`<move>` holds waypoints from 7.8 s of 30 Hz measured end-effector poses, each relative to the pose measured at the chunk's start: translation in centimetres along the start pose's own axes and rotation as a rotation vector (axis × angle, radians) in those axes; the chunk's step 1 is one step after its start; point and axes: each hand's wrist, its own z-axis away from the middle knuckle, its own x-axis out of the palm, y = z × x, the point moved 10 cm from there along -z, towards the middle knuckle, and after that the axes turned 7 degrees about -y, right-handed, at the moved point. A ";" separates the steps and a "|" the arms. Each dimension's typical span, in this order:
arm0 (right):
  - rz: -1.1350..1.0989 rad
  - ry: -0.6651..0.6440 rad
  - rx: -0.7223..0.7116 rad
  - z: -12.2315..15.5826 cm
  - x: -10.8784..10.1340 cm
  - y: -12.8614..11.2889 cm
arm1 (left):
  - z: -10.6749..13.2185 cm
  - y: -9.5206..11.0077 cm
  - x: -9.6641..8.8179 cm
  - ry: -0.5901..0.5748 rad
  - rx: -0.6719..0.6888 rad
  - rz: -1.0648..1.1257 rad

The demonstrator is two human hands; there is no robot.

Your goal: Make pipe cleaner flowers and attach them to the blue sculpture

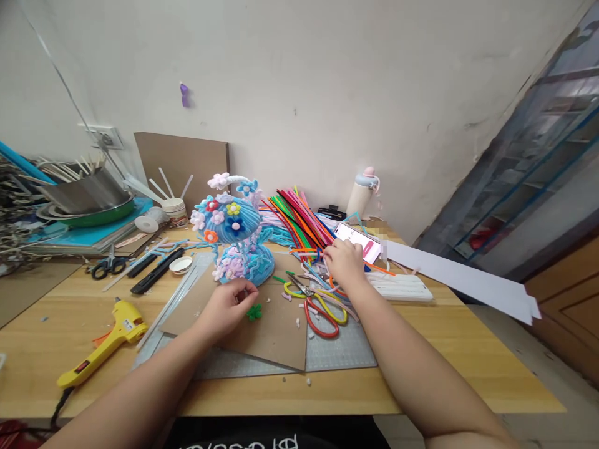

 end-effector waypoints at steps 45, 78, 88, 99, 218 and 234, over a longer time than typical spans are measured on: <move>-0.576 -0.473 -0.306 7.1 -1.5 -13.8 | 0.8 3.1 1.3 -0.068 0.217 0.029; -0.584 -0.127 -0.006 2.5 0.4 -5.2 | 0.1 0.5 0.7 -0.094 0.042 -0.034; -0.337 -0.488 -0.157 2.6 3.9 -0.7 | 0.2 2.3 1.6 -0.048 0.171 -0.195; -0.598 -0.478 -0.066 2.6 2.4 1.0 | -0.2 0.7 1.4 0.018 0.075 -0.143; -0.132 -0.381 0.464 -3.2 7.6 5.2 | -0.1 -1.4 2.8 -0.203 -0.121 0.627; -0.184 -0.410 0.413 -2.1 8.4 4.6 | 0.0 -0.8 2.6 -0.193 -0.116 0.597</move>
